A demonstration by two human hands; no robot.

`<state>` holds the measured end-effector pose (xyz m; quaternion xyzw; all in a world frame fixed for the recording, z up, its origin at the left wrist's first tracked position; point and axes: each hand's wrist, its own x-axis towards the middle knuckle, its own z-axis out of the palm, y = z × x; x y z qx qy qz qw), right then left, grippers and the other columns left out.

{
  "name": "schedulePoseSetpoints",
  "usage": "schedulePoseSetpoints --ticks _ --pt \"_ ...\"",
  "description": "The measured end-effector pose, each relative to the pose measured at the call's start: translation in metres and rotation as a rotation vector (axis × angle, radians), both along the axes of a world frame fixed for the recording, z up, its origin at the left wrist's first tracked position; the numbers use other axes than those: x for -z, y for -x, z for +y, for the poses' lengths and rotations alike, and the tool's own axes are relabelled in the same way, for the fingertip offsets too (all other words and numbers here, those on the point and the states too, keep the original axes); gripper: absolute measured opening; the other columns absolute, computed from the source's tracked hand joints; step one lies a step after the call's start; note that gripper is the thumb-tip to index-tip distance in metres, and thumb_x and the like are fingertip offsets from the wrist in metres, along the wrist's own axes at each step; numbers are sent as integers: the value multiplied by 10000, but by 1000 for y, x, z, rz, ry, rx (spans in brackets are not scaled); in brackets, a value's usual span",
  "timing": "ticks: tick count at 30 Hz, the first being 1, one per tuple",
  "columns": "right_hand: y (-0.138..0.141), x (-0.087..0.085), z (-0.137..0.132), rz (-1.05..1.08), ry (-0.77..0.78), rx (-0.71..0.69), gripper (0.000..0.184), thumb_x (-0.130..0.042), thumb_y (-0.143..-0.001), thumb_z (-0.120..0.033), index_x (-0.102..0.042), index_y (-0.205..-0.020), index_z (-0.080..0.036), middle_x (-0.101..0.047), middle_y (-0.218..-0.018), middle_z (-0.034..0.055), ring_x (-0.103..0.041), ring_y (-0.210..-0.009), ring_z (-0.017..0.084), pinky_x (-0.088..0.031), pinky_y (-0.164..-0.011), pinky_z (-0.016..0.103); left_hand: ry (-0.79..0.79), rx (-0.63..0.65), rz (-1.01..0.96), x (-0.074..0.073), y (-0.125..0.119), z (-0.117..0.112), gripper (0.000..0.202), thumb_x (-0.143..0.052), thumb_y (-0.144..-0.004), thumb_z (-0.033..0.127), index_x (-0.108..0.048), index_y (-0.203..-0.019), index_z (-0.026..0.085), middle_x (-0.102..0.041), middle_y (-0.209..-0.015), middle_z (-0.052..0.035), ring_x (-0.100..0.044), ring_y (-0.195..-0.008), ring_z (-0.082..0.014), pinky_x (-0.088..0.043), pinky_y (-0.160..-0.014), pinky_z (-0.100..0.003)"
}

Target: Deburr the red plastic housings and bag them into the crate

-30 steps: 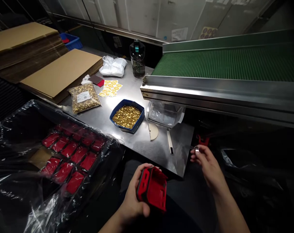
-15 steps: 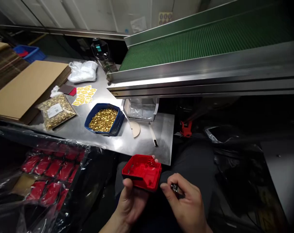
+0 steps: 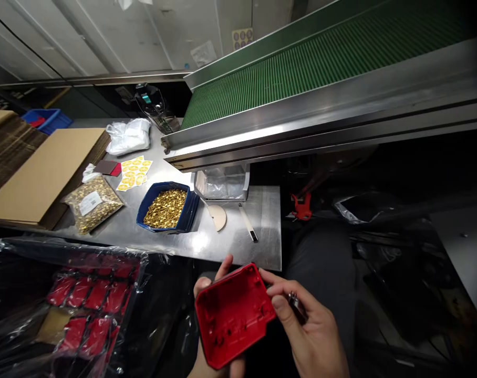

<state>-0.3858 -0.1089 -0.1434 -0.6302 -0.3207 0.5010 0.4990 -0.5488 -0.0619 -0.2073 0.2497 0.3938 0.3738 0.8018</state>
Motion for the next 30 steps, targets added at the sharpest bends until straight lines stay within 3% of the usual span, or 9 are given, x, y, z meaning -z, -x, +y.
schedulePoseSetpoints --ticks 2,4,7,10,12,16,22,27,30 --pt "-2 3 3 -40 8 20 212 -602 -973 -436 -696 -968 -246 -698 -1300 84 -681 -1156 247 -562 -957 290 -125 -93 40 -1 -1 -16 1110 -1029 -341 453 -459 -1294 454 -349 -1609 11 -285 -1480 -439 -357 -1186 -578" --pt "-6 7 5 -91 -4 45 193 -595 -981 -419 -688 -987 -250 -714 -1264 77 -703 -1096 234 -577 -904 275 -91 -77 35 -8 2 -31 1023 -1027 -403 396 -471 -1260 439 -463 -1529 -6 -379 -1431 -429 -365 -1173 -571" --pt "-15 10 4 -205 -94 6 127 -587 -993 -347 -682 -1004 -264 -722 -1209 55 -696 -1069 212 -564 -886 262 143 30 -96 -20 11 -41 757 -855 -680 597 -497 -1315 391 -593 -1397 -54 -468 -1374 -413 -374 -1146 -580" --pt "-24 9 1 -275 -205 -149 114 -549 -1010 -265 -663 -1015 -273 -688 -1202 42 -651 -1115 201 -523 -938 273 314 102 -359 -26 18 -39 815 -646 -754 793 -520 -1405 318 -525 -1489 -102 -417 -1414 -421 -306 -1173 -598" --pt "-28 8 -2 -275 -233 -238 120 -529 -1015 -241 -645 -1023 -271 -659 -1204 44 -629 -1123 196 -498 -958 277 368 161 -508 -26 21 -35 814 -600 -790 791 -547 -1417 275 -496 -1519 -125 -407 -1419 -424 -273 -1176 -618" --pt "-33 12 -5 -271 -231 -324 113 -510 -1023 -230 -614 -1039 -271 -621 -1217 30 -596 -1148 178 -457 -984 255 397 250 -642 -25 23 -26 760 -669 -827 663 -551 -1423 207 -580 -1428 -180 -449 -1385 -430 -306 -1141 -634" --pt "-31 10 -4 -226 -167 -445 139 -474 -1038 -239 -592 -1085 -295 -644 -1135 -13 -615 -1062 143 -461 -926 233 416 338 -670 -25 18 -29 673 -652 -872 616 -646 -1291 89 -697 -1222 -217 -609 -1233 -397 -366 -1128 -554" --pt "-22 5 0 -132 -166 -518 114 -456 -1034 -274 -568 -1015 -267 -630 -1017 -5 -611 -942 157 -469 -846 281 411 368 -604 -25 12 -39 678 -800 -782 502 -632 -1287 83 -710 -1180 -210 -671 -1134 -386 -437 -1074 -516" --pt "-20 9 -1 -138 -125 -482 154 -445 -1040 -312 -555 -953 -251 -597 -940 -3 -587 -876 158 -454 -802 295 413 395 -563 -30 10 -41 755 -784 -787 540 -561 -1368 111 -712 -1173 -215 -692 -1091 -376 -472 -1027 -504"
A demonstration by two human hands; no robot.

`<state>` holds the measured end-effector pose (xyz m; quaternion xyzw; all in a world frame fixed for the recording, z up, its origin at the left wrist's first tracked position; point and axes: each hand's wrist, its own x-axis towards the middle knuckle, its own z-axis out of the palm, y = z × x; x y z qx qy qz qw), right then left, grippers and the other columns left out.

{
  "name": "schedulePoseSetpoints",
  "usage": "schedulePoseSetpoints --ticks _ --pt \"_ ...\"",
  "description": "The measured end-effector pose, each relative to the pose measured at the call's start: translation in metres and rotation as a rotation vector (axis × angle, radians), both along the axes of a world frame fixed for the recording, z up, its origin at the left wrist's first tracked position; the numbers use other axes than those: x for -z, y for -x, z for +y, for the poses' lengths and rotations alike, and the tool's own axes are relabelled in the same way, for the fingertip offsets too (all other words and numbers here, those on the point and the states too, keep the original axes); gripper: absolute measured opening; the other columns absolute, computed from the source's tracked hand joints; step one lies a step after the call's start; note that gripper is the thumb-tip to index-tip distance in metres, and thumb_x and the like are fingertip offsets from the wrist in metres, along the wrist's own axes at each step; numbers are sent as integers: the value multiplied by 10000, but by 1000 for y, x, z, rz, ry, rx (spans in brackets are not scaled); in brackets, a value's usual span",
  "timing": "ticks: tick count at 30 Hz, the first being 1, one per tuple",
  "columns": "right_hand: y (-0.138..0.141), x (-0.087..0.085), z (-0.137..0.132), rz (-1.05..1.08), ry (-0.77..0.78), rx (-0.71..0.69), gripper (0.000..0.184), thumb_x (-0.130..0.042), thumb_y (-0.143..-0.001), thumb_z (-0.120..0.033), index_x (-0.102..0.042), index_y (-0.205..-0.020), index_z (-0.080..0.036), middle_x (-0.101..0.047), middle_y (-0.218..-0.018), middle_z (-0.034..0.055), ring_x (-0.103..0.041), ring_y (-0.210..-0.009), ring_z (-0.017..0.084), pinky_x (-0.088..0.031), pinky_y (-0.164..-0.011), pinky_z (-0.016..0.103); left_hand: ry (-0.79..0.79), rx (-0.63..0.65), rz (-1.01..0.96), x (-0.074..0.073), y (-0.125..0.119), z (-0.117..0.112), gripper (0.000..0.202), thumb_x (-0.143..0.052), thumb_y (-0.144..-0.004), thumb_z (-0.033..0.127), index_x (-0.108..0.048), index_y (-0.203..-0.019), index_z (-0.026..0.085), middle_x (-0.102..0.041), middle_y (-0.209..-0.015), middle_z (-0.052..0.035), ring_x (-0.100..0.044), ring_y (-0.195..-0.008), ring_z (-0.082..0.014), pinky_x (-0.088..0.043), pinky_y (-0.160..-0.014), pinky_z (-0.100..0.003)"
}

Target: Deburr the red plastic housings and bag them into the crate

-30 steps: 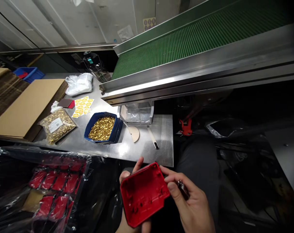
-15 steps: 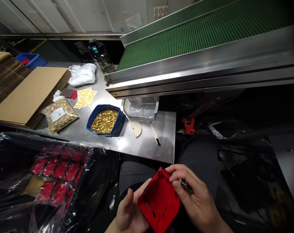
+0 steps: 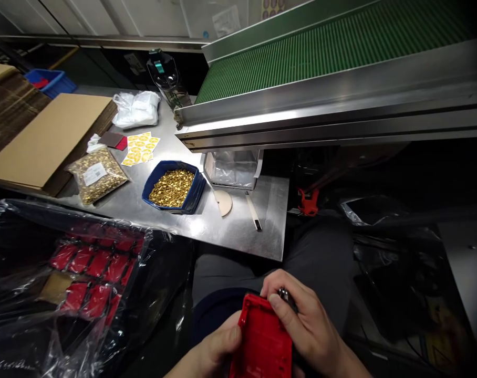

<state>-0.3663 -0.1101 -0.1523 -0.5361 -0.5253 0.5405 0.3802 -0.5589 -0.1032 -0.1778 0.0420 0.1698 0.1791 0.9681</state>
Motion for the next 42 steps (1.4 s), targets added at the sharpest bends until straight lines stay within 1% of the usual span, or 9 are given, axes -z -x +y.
schedulePoseSetpoints --ticks 5,8,11,15,23,26,31,37,42 --pt "2 7 -1 19 41 90 206 -426 -1053 -359 -544 -927 -245 -577 -919 -7 -571 -846 148 -448 -781 287 -77 38 59 -7 -2 1 907 -733 -788 654 -483 -1422 55 -712 -1139 -273 -715 -1045 -348 -514 -949 -418" --pt "3 7 1 60 59 64 206 -425 -1057 -367 -583 -992 -253 -621 -1005 2 -600 -928 156 -457 -842 288 -117 40 84 -11 -3 3 933 -747 -774 650 -478 -1425 39 -707 -1145 -280 -716 -1041 -335 -526 -928 -388" --pt "4 6 2 76 68 56 220 -426 -1056 -379 -564 -949 -245 -589 -926 -4 -578 -851 149 -456 -792 286 -152 36 99 -14 -4 4 912 -741 -770 659 -520 -1386 23 -709 -1130 -278 -717 -1032 -329 -535 -913 -371" --pt "6 6 2 59 76 108 243 -418 -1059 -388 -512 -893 -238 -517 -853 -17 -525 -774 137 -438 -734 281 -128 24 111 -15 -1 3 870 -716 -802 646 -497 -1405 58 -703 -1157 -276 -715 -1049 -338 -532 -934 -409" --pt "7 7 0 62 88 94 239 -407 -1063 -391 -528 -926 -237 -530 -868 -15 -537 -789 137 -436 -747 282 -124 28 138 -11 6 -3 879 -733 -795 639 -453 -1429 96 -699 -1155 -262 -701 -1066 -378 -510 -968 -517" --pt "7 10 -2 26 58 135 222 -414 -1063 -371 -511 -915 -236 -508 -856 -16 -522 -775 135 -429 -737 279 -98 45 144 -13 6 -2 881 -736 -797 635 -441 -1447 119 -704 -1141 -235 -705 -1044 -372 -509 -969 -518" --pt "7 10 -3 109 54 94 237 -400 -1066 -370 -562 -958 -236 -592 -975 16 -577 -880 160 -449 -796 295 -92 67 141 -14 6 0 916 -756 -779 633 -435 -1451 99 -692 -1150 -239 -704 -1031 -384 -537 -912 -474" --pt "9 12 -6 24 67 170 242 -408 -1064 -374 -513 -897 -234 -512 -839 -8 -525 -754 146 -425 -724 294 -68 48 150 -14 7 -2 848 -749 -799 605 -454 -1435 128 -706 -1124 -224 -714 -1004 -362 -525 -928 -486" --pt "8 10 -5 127 56 112 244 -387 -1069 -377 -571 -983 -242 -605 -979 18 -583 -873 165 -455 -786 304 -64 63 150 -15 6 -2 927 -782 -768 600 -405 -1466 122 -703 -1121 -217 -708 -1014 -361 -525 -919 -469"
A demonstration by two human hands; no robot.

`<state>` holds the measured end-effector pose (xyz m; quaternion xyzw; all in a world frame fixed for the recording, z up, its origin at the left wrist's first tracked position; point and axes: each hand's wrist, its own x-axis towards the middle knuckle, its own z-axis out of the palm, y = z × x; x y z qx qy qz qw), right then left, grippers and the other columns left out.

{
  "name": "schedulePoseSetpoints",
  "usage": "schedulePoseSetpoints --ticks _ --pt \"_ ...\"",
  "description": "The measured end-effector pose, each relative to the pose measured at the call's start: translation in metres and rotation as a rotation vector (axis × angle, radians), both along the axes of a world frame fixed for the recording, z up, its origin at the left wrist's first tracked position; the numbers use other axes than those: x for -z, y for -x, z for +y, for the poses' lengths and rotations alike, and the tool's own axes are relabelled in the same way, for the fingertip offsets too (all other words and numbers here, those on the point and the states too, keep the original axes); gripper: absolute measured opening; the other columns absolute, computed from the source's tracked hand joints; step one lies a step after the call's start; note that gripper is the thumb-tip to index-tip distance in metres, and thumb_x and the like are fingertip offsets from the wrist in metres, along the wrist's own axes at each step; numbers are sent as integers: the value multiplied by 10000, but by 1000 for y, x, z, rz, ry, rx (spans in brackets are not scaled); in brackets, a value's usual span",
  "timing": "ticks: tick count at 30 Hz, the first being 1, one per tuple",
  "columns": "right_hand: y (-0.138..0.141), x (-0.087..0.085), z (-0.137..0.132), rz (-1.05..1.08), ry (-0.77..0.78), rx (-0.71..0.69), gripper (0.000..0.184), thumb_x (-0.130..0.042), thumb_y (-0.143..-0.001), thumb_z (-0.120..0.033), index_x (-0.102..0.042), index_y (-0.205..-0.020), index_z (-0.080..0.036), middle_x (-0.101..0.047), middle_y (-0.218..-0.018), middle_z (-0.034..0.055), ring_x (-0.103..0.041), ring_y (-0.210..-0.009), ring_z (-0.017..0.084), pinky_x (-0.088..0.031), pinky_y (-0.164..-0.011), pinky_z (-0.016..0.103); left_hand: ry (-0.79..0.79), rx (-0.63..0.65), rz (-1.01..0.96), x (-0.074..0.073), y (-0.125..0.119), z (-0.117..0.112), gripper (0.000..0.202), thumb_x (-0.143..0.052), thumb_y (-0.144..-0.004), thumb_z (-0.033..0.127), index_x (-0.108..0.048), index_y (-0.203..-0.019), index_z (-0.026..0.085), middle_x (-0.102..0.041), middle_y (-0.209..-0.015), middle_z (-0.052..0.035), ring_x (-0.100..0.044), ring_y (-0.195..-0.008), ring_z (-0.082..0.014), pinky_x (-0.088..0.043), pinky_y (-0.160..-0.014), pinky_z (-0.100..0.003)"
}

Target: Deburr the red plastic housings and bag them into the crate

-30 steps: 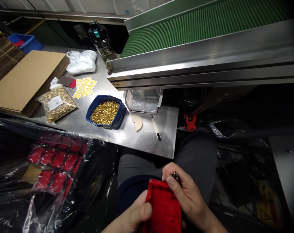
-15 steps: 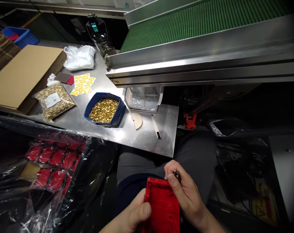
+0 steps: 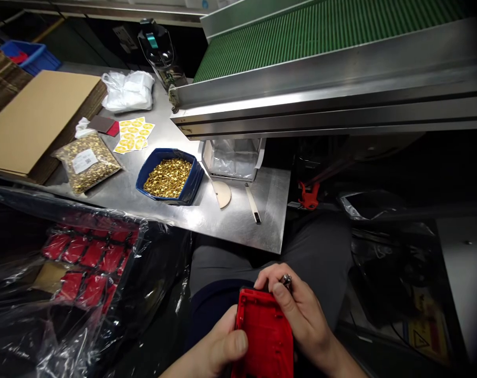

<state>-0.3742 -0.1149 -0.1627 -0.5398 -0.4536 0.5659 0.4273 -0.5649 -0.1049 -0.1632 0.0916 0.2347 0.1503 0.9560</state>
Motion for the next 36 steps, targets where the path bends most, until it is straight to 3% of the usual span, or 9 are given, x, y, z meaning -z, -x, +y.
schedulePoseSetpoints --ticks 4,8,11,14,18,28,33,36 --pt "1 1 -2 -18 -5 15 247 -407 -1062 -380 -545 -921 -231 -560 -903 8 -553 -808 155 -448 -750 298 -20 8 4 -1 0 -1 941 -768 -776 615 -393 -1472 105 -707 -1085 -218 -706 -1010 -367 -525 -921 -491" --pt "4 7 -6 -157 35 162 257 -408 -1065 -388 -518 -891 -233 -505 -800 -19 -512 -714 137 -416 -678 285 -11 -9 30 -2 0 -1 895 -774 -771 609 -442 -1439 115 -694 -1129 -221 -696 -1034 -371 -519 -940 -499" --pt "4 7 -6 -152 55 233 286 -401 -1068 -400 -554 -893 -233 -558 -818 -11 -551 -760 143 -428 -715 281 -33 12 25 -4 0 1 885 -773 -759 628 -467 -1413 118 -684 -1161 -229 -684 -1064 -377 -506 -963 -507" --pt "1 1 -8 -62 69 193 292 -416 -1062 -406 -595 -908 -234 -625 -878 6 -597 -840 160 -448 -783 291 -74 74 -6 -6 -1 4 910 -791 -715 667 -521 -1361 85 -665 -1204 -245 -667 -1097 -378 -507 -961 -460" --pt "-2 -6 -13 4 106 147 265 -448 -1051 -408 -582 -900 -237 -644 -867 15 -607 -807 173 -457 -745 302 -95 135 11 -8 -1 7 965 -814 -669 691 -536 -1355 71 -668 -1200 -236 -676 -1061 -355 -519 -920 -409" --pt "5 4 -21 -23 9 260 211 -440 -1063 -357 -504 -896 -244 -504 -821 -13 -506 -706 136 -415 -659 283 -109 100 8 -12 -5 6 879 -762 -721 699 -559 -1301 71 -698 -1081 -216 -700 -971 -325 -525 -851 -373" --pt "4 1 -17 7 -52 229 213 -467 -1053 -393 -565 -937 -243 -585 -848 15 -571 -792 166 -454 -704 295 -99 93 17 -9 -2 4 857 -770 -724 685 -550 -1302 91 -705 -1054 -187 -706 -948 -310 -521 -841 -358" --pt "4 2 -18 -16 -45 224 192 -462 -1056 -365 -554 -940 -244 -553 -837 5 -548 -757 155 -439 -677 288 -92 108 0 -7 -1 3 861 -761 -738 679 -537 -1323 88 -706 -1051 -189 -704 -955 -316 -524 -848 -371"
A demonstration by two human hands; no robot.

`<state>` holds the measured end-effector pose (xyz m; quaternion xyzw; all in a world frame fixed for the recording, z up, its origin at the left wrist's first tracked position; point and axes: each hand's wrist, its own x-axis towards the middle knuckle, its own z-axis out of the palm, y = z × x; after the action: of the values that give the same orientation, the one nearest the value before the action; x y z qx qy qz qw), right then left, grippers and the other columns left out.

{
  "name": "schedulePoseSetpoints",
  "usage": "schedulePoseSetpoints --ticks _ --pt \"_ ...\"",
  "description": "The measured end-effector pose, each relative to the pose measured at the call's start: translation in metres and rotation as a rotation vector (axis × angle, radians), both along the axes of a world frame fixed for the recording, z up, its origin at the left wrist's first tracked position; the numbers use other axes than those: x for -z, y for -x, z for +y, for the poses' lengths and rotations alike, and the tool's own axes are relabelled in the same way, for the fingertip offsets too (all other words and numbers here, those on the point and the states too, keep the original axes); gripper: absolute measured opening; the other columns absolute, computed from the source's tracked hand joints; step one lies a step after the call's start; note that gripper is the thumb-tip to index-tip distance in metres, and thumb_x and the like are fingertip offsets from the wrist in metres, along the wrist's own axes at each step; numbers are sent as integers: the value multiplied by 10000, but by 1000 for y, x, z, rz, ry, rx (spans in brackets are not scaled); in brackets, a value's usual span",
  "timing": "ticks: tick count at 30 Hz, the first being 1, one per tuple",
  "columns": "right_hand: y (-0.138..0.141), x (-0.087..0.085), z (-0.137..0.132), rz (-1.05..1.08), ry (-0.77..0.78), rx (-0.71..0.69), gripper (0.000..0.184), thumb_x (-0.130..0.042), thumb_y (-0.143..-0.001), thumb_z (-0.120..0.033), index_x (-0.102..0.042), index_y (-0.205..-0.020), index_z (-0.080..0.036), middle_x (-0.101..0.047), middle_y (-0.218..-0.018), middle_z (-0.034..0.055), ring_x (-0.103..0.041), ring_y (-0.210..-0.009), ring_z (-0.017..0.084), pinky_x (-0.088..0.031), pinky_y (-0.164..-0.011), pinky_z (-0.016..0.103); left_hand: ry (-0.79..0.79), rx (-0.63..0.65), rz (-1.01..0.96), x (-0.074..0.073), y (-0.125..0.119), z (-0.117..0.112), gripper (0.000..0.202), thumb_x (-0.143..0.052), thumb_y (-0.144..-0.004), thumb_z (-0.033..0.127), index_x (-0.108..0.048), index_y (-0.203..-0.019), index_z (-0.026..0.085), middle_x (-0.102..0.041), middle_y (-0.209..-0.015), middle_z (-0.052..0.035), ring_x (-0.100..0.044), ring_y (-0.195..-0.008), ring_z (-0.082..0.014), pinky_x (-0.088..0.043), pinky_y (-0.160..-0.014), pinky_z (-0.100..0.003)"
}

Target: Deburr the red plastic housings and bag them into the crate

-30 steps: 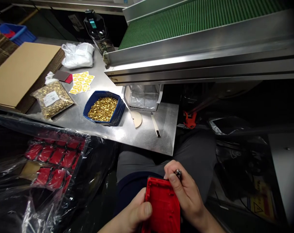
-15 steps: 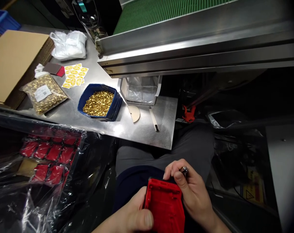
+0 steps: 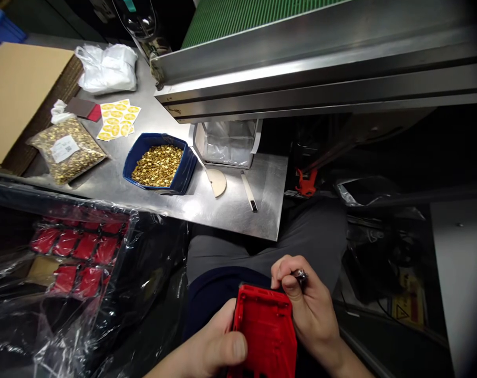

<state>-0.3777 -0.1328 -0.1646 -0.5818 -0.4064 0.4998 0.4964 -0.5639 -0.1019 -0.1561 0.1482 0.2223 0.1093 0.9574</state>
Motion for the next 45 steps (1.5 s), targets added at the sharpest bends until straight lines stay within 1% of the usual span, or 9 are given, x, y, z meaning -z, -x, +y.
schedulePoseSetpoints --ticks 4,13,22,29,32,35,40,42,45 --pt "1 5 -2 -43 33 40 188 -420 -1068 -342 -521 -941 -247 -500 -835 -9 -499 -692 135 -415 -641 281 0 -20 4 0 -1 2 862 -757 -748 669 -531 -1341 84 -698 -1084 -207 -700 -981 -334 -530 -875 -406" --pt "-1 -1 -1 129 64 -64 214 -444 -1059 -375 -606 -998 -249 -713 -982 40 -675 -923 195 -534 -831 324 123 -105 -21 1 -5 -4 918 -812 -703 635 -525 -1363 65 -696 -1135 -244 -716 -1015 -367 -564 -875 -424" --pt "5 8 -8 -331 189 285 280 -427 -1051 -460 -564 -938 -244 -587 -775 -13 -578 -710 146 -455 -667 246 121 -141 -7 13 -2 -11 816 -719 -793 638 -536 -1351 71 -633 -1236 -302 -667 -1099 -453 -496 -957 -636" --pt "-2 0 -6 -102 172 1 293 -439 -1048 -455 -637 -991 -248 -699 -950 16 -654 -902 176 -487 -826 269 164 -149 12 11 2 -13 798 -681 -831 630 -482 -1435 147 -645 -1240 -256 -665 -1103 -440 -467 -978 -655" --pt "-8 5 -6 -143 199 202 302 -463 -1041 -475 -584 -897 -238 -596 -767 -21 -577 -708 139 -463 -691 249 78 -97 50 11 6 -13 835 -673 -816 659 -480 -1433 130 -616 -1280 -262 -653 -1120 -437 -486 -969 -626" --pt "-18 9 -8 -168 205 297 303 -468 -1037 -492 -556 -895 -238 -513 -735 -36 -504 -658 125 -427 -639 243 -319 -23 111 15 7 -10 904 -716 -791 651 -414 -1488 162 -603 -1306 -237 -651 -1131 -394 -526 -959 -537" --pt "-31 -1 -16 -244 204 206 265 -478 -1033 -477 -556 -934 -244 -516 -730 -35 -513 -681 131 -415 -657 244 -1660 -125 306 19 1 2 993 -744 -798 576 -316 -1554 95 -562 -1318 -240 -561 -1221 -361 -482 -1044 -499" --pt "-34 -9 -21 -296 201 138 262 -505 -1019 -467 -551 -894 -241 -498 -712 -38 -495 -658 127 -403 -630 238 -1920 -92 412 11 -1 7 929 -707 -840 508 -322 -1537 28 -565 -1295 -242 -538 -1234 -352 -459 -1071 -511" --pt "-37 -21 -29 -348 171 -9 282 -555 -987 -458 -546 -817 -233 -489 -687 -43 -471 -594 114 -372 -552 235 -2056 -4 539 -4 -2 12 761 -625 -900 402 -370 -1510 26 -571 -1306 -218 -517 -1258 -332 -437 -1098 -514"
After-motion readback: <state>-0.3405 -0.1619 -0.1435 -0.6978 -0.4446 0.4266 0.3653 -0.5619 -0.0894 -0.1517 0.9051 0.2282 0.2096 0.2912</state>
